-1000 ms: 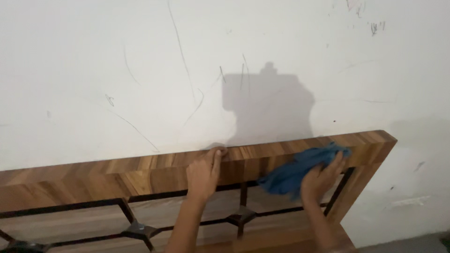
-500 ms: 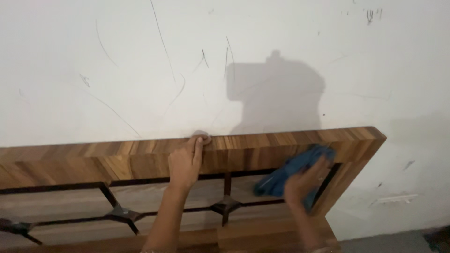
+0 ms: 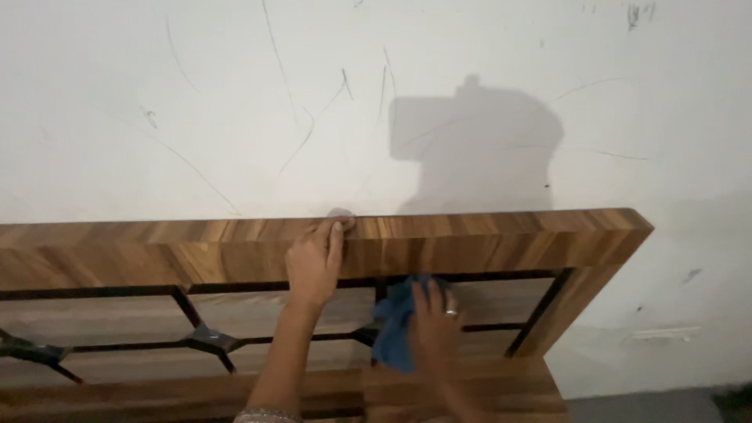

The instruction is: The person wipes the wooden headboard of a bed using a blue cloth. They clean the top edge, the geometric metal frame, and the wooden panels, moving systematically across the surface.

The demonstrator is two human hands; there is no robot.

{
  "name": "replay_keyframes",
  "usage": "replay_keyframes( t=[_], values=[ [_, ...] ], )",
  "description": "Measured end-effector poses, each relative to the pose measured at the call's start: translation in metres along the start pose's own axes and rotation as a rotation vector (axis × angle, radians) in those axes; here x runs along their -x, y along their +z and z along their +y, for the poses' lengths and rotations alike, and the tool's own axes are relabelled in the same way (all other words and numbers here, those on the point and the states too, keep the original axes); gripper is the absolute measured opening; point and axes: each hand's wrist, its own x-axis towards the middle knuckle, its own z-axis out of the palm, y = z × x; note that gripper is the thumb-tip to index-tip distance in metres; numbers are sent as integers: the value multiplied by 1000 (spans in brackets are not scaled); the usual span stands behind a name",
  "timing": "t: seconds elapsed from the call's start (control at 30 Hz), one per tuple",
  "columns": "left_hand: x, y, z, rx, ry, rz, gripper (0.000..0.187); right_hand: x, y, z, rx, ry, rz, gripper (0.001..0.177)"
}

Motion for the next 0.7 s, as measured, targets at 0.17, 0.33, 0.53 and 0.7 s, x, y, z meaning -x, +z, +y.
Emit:
replay_keyframes(
  t=[0.17, 0.33, 0.53, 0.7],
  values=[
    [-5, -1, -7, -39, 20, 23, 36, -7, -38, 53, 31, 173, 184, 61],
    [-4, 1, -5, -29, -8, 19, 34, 4, 0, -28, 28, 64, 107, 61],
    [-4, -5, -2, -6, 20, 7, 35, -4, -40, 13, 48, -6, 63, 62],
    [-9, -2, -2, -53, -22, -20, 35, 2, -19, -26, 78, 61, 50, 68]
  ],
)
